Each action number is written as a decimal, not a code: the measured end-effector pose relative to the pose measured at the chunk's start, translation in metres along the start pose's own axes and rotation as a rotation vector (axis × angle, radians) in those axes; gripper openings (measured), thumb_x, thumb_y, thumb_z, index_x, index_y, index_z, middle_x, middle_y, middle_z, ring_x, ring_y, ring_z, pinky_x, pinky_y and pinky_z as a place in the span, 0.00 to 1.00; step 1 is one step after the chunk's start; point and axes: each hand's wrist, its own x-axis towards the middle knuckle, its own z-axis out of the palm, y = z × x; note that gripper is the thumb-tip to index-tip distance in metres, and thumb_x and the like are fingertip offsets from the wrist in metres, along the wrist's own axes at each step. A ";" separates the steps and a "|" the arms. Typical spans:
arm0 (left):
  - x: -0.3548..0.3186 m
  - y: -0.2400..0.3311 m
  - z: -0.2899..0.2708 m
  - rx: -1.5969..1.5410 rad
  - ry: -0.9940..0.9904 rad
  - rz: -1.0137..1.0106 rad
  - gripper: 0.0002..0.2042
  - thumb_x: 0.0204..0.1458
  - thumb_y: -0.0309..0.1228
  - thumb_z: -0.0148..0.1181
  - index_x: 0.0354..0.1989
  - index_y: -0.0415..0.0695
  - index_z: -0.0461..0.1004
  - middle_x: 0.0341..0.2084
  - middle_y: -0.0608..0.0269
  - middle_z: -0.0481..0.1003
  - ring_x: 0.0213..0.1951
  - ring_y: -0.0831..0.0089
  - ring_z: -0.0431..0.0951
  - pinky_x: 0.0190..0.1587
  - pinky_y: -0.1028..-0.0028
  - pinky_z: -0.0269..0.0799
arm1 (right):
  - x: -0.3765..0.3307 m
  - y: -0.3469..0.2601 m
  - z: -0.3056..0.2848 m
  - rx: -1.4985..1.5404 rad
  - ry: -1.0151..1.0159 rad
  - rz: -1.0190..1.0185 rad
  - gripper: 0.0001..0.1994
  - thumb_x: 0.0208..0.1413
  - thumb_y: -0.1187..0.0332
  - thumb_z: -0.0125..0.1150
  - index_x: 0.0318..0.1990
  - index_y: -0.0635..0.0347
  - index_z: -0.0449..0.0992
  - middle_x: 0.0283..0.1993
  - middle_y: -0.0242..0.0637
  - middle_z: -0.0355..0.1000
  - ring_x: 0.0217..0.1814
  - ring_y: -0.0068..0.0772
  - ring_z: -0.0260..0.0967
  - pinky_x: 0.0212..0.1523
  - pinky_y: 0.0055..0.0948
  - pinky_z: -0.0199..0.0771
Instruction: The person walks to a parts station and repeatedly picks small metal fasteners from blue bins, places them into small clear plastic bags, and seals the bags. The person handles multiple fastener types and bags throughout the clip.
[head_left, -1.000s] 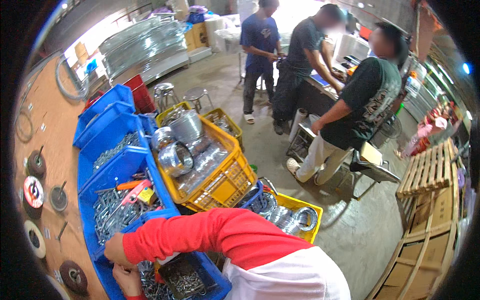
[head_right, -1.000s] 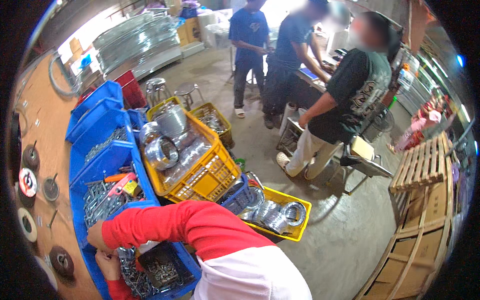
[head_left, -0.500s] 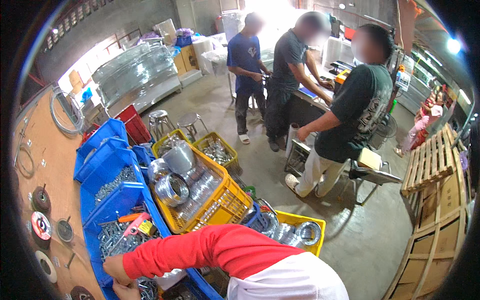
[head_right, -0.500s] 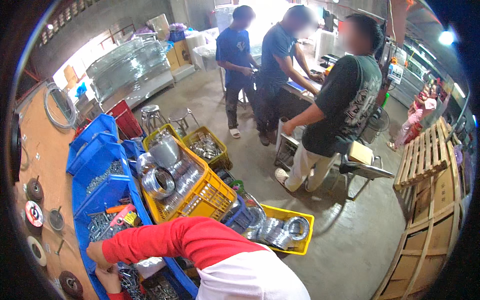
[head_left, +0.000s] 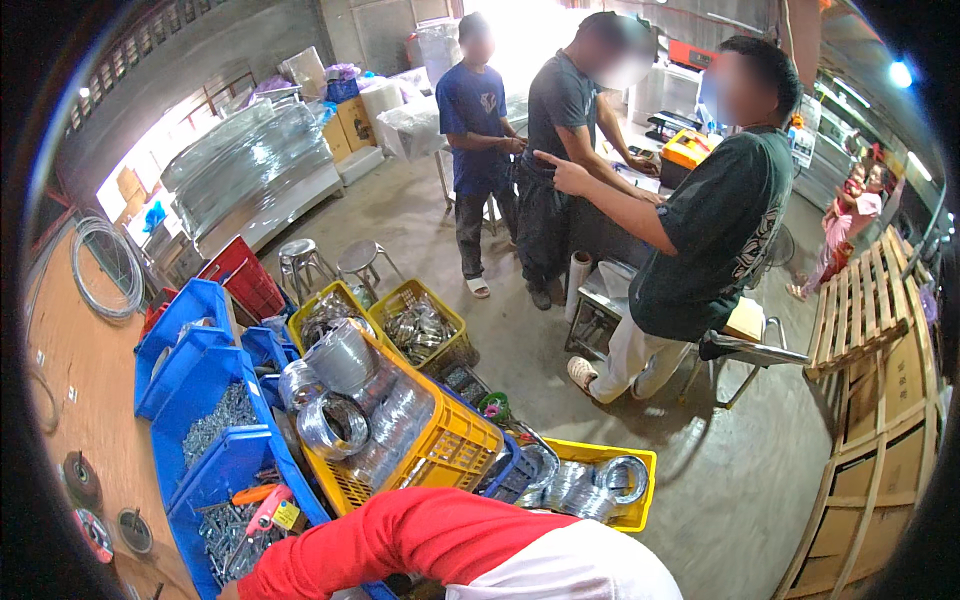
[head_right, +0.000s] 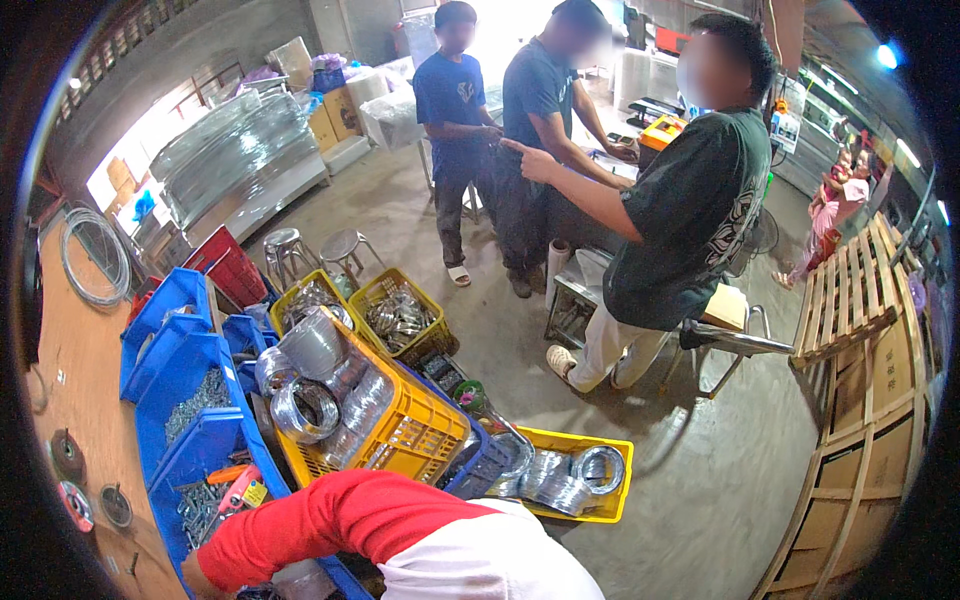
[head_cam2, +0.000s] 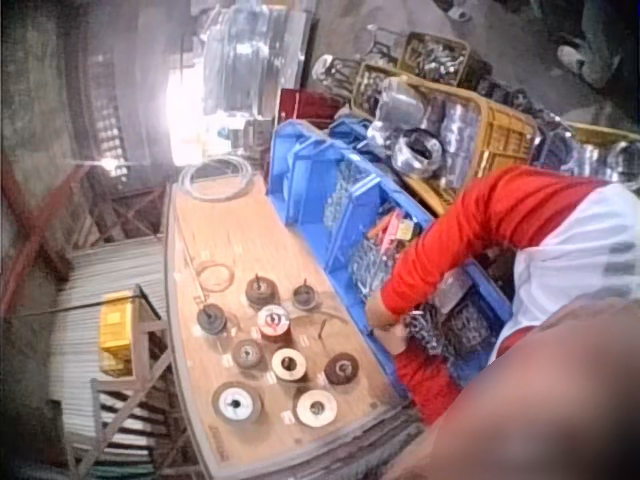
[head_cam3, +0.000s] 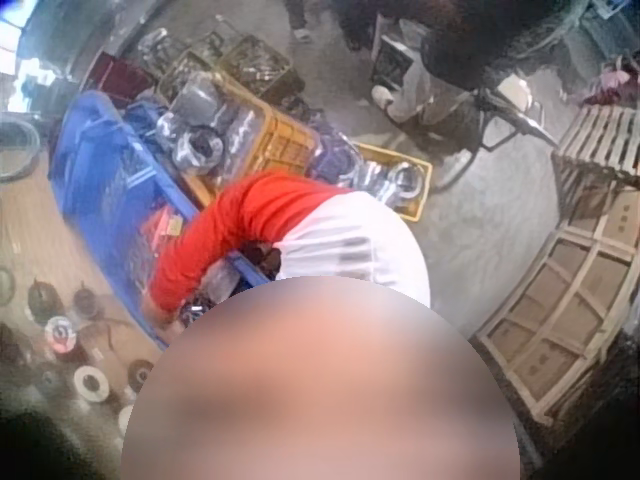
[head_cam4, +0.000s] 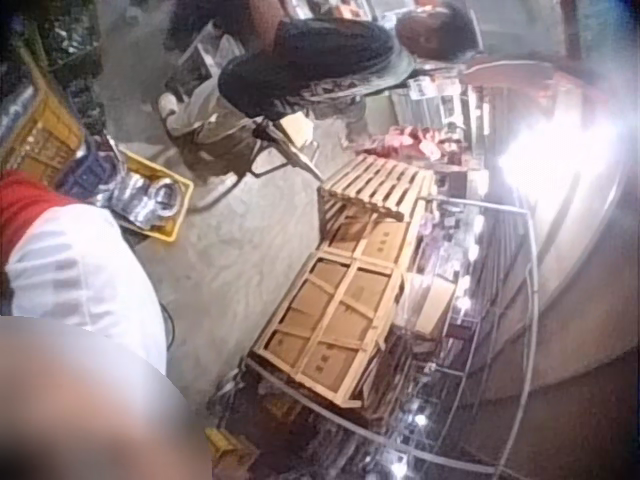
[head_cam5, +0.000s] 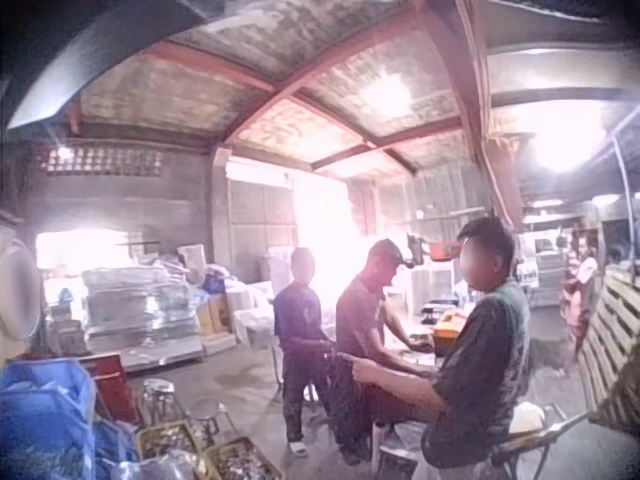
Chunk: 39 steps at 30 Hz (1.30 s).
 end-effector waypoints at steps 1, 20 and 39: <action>0.000 -0.010 -0.001 -0.014 0.015 0.003 0.25 0.56 0.43 0.68 0.53 0.33 0.76 0.47 0.44 0.79 0.47 0.57 0.78 0.52 0.61 0.72 | -0.003 0.001 0.001 0.027 0.029 -0.009 0.15 0.42 0.58 0.66 0.28 0.63 0.84 0.31 0.54 0.79 0.32 0.54 0.79 0.34 0.47 0.79; -0.032 -0.076 -0.003 -0.645 0.600 -0.015 0.25 0.52 0.28 0.55 0.61 0.34 0.72 0.50 0.55 0.77 0.44 0.70 0.79 0.49 0.73 0.74 | -0.071 0.125 -0.085 0.504 0.471 0.492 0.10 0.62 0.70 0.59 0.40 0.65 0.84 0.29 0.36 0.80 0.30 0.26 0.75 0.31 0.30 0.77; -0.013 -0.129 0.016 -0.263 0.312 -0.029 0.19 0.56 0.31 0.58 0.54 0.34 0.76 0.39 0.54 0.77 0.40 0.63 0.76 0.46 0.65 0.71 | 0.040 0.222 0.088 -0.250 0.030 0.615 0.08 0.46 0.68 0.66 0.34 0.58 0.85 0.40 0.46 0.82 0.44 0.50 0.81 0.40 0.52 0.82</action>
